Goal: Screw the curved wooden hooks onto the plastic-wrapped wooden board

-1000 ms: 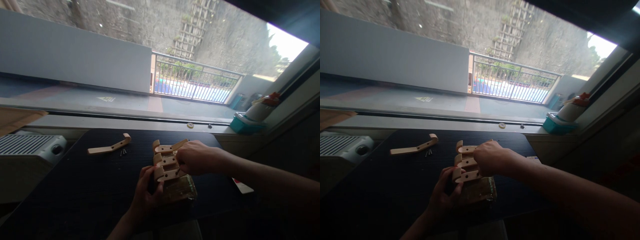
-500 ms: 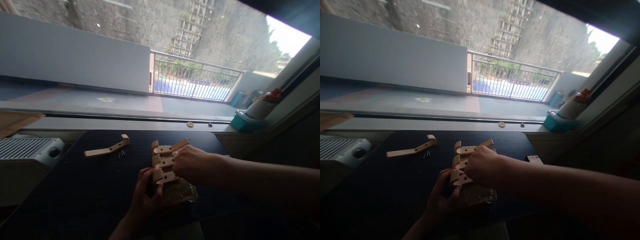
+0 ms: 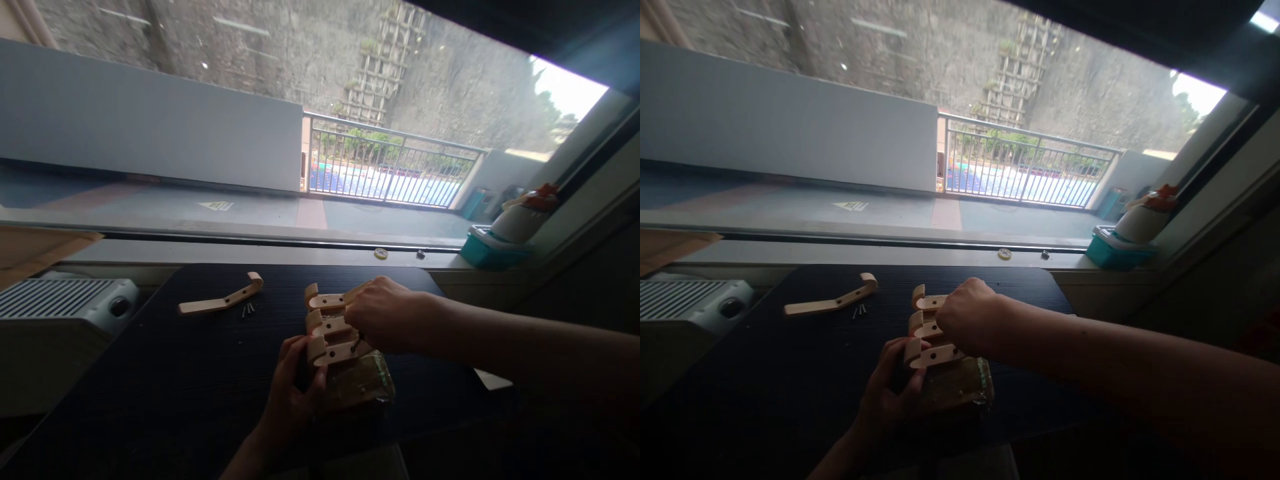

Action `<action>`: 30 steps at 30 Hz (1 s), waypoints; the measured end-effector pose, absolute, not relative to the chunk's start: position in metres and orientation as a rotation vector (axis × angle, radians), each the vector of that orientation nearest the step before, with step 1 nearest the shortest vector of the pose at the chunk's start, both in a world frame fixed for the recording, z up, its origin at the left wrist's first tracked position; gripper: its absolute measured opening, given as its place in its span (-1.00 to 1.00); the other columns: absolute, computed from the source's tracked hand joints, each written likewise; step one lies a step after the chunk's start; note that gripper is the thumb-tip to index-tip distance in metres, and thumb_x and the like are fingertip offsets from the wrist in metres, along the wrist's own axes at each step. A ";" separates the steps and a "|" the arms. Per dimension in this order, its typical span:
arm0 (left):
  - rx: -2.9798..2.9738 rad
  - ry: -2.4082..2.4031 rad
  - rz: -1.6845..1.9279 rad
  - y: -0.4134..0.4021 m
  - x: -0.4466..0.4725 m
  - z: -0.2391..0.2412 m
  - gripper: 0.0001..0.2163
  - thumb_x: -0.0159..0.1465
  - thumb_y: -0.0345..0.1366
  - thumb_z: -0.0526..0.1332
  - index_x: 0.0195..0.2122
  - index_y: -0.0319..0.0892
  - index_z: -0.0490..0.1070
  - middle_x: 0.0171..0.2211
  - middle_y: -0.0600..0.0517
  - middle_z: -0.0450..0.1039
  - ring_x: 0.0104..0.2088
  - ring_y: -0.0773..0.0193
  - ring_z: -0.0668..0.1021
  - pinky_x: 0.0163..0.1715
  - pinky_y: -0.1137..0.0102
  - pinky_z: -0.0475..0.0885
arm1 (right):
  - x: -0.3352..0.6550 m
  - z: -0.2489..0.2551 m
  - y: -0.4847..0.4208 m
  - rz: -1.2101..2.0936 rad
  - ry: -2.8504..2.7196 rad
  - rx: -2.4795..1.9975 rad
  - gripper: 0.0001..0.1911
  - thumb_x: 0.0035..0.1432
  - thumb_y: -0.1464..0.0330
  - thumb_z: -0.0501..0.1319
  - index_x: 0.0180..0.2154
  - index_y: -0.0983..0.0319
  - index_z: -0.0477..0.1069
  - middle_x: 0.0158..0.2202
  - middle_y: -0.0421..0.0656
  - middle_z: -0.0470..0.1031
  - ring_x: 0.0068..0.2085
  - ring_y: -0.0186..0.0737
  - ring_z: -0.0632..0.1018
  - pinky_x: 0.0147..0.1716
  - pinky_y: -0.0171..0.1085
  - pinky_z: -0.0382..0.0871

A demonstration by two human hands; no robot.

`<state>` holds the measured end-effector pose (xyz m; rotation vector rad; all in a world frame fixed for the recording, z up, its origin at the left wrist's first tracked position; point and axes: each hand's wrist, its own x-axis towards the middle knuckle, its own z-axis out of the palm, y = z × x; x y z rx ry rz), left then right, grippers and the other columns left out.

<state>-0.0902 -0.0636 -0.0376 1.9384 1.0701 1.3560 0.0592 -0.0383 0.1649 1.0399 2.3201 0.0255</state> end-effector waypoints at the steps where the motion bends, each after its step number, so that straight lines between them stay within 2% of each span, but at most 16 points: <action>1: 1.942 1.066 1.358 -0.063 -0.090 -0.038 -0.68 0.17 -0.39 0.15 -0.04 -0.12 0.21 -0.13 -0.02 0.29 -0.09 0.20 0.41 -0.08 0.32 0.38 | 0.060 0.166 -0.040 0.038 2.352 0.991 -0.95 0.04 0.47 0.20 -0.39 0.28 0.44 -0.41 -0.14 0.48 -0.40 -0.26 0.46 -0.47 -0.32 0.19; 8: 1.965 1.061 1.358 -0.063 -0.091 -0.038 -0.69 0.15 -0.41 0.16 -0.06 -0.12 0.24 -0.12 -0.03 0.27 -0.08 0.21 0.40 -0.10 0.35 0.39 | 0.073 0.155 -0.040 0.013 2.569 0.848 -0.86 0.05 0.55 0.13 -0.42 0.25 0.42 -0.45 -0.19 0.48 -0.47 -0.32 0.42 -0.51 -0.31 0.09; 12: 1.945 1.065 1.352 -0.064 -0.091 -0.039 -0.67 0.15 -0.41 0.17 -0.04 -0.12 0.22 -0.11 -0.03 0.29 -0.07 0.20 0.40 -0.07 0.32 0.38 | 0.081 0.150 -0.034 -0.097 2.472 1.108 -0.90 0.03 0.45 0.15 -0.45 0.28 0.43 -0.48 -0.15 0.47 -0.48 -0.31 0.42 -0.54 -0.32 0.08; 18: 1.946 1.068 1.356 -0.064 -0.090 -0.036 -0.69 0.16 -0.40 0.15 -0.06 -0.12 0.22 -0.13 -0.04 0.31 -0.07 0.18 0.40 -0.07 0.28 0.37 | 0.083 0.152 -0.035 -0.181 2.325 1.454 -0.78 0.05 0.31 0.12 -0.31 0.26 0.47 -0.37 -0.10 0.51 -0.42 -0.26 0.46 -0.54 -0.35 0.14; 23: 1.937 1.090 1.348 -0.064 -0.090 -0.036 -0.71 0.17 -0.37 0.15 -0.06 -0.12 0.22 -0.13 -0.04 0.31 -0.09 0.18 0.41 -0.09 0.28 0.38 | 0.070 0.166 -0.042 -0.032 2.320 1.306 -0.84 0.03 0.31 0.19 -0.38 0.27 0.46 -0.45 -0.11 0.49 -0.46 -0.23 0.46 -0.52 -0.32 0.17; 27: 1.941 1.090 1.343 -0.064 -0.090 -0.037 -0.70 0.17 -0.37 0.15 -0.06 -0.13 0.23 -0.12 -0.05 0.29 -0.07 0.18 0.41 -0.08 0.27 0.38 | 0.067 0.173 -0.046 0.064 2.386 1.084 -0.96 0.03 0.44 0.21 -0.44 0.27 0.43 -0.49 -0.16 0.46 -0.49 -0.26 0.44 -0.56 -0.33 0.12; 30: 1.949 1.077 1.348 -0.064 -0.091 -0.038 -0.70 0.17 -0.38 0.15 -0.06 -0.12 0.23 -0.13 -0.04 0.30 -0.06 0.16 0.40 -0.08 0.28 0.38 | 0.070 0.167 -0.049 0.040 2.530 0.861 -0.89 0.08 0.51 0.16 -0.44 0.27 0.43 -0.46 -0.17 0.47 -0.46 -0.28 0.44 -0.55 -0.32 0.12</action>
